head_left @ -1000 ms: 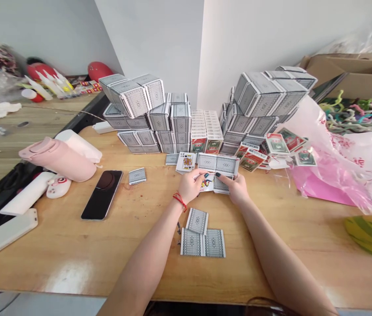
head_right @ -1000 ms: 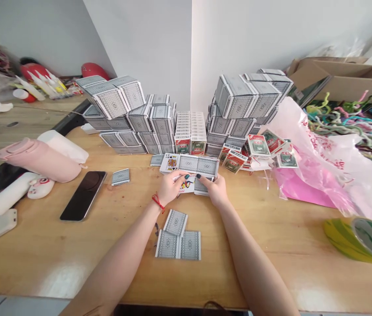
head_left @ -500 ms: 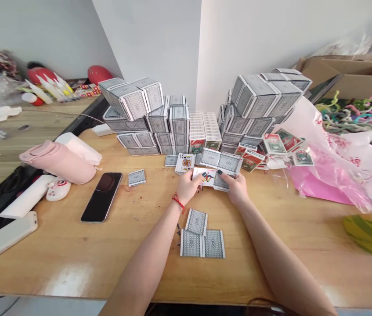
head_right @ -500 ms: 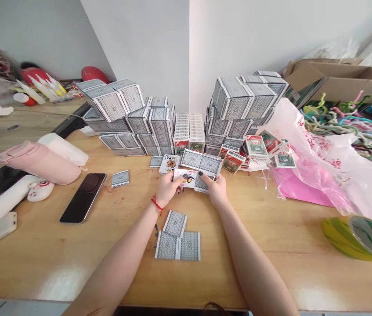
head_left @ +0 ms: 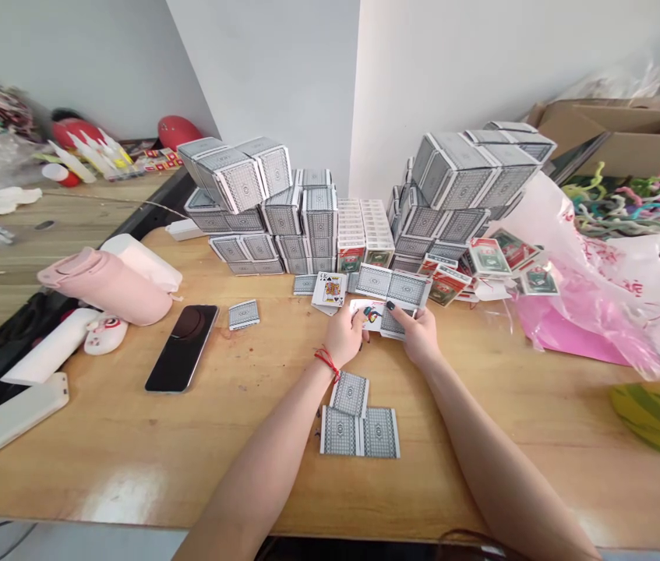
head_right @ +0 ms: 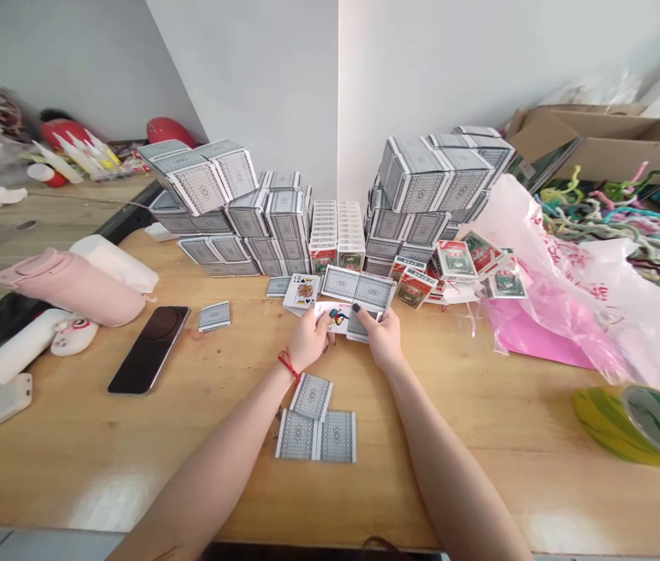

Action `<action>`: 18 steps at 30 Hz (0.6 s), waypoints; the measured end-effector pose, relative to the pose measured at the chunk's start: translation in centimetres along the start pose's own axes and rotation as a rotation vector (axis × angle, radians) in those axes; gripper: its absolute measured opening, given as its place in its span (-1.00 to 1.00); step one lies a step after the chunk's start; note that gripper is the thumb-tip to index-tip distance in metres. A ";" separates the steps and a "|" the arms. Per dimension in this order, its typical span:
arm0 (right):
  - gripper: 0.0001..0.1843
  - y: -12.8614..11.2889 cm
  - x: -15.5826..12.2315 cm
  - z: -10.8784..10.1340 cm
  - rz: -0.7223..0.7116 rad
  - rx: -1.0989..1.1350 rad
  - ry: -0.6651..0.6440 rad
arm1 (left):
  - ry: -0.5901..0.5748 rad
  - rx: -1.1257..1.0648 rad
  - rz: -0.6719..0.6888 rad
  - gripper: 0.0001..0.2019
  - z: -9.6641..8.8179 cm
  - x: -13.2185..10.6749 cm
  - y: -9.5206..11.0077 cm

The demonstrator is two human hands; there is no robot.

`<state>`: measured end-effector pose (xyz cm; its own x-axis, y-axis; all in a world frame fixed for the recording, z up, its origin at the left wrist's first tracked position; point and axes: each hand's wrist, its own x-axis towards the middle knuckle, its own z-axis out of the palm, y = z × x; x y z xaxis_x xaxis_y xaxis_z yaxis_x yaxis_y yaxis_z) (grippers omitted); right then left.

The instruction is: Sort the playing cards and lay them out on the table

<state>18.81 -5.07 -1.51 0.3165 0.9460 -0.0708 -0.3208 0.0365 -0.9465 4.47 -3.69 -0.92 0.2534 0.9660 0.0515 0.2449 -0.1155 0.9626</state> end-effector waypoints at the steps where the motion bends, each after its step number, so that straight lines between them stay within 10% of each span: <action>1: -0.51 0.0 0.0 0.0 -0.004 -0.011 0.001 | -0.003 -0.003 0.001 -0.84 0.0 -0.1 0.1; 18: -0.66 0.5 -0.3 0.2 -0.073 -0.083 0.055 | 0.014 -0.059 0.006 -0.85 0.4 -0.2 0.7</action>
<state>18.40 -5.31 -1.86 0.3855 0.9226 -0.0156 -0.2211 0.0759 -0.9723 4.98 -4.08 -0.35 0.2419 0.9684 0.0605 0.1880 -0.1079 0.9762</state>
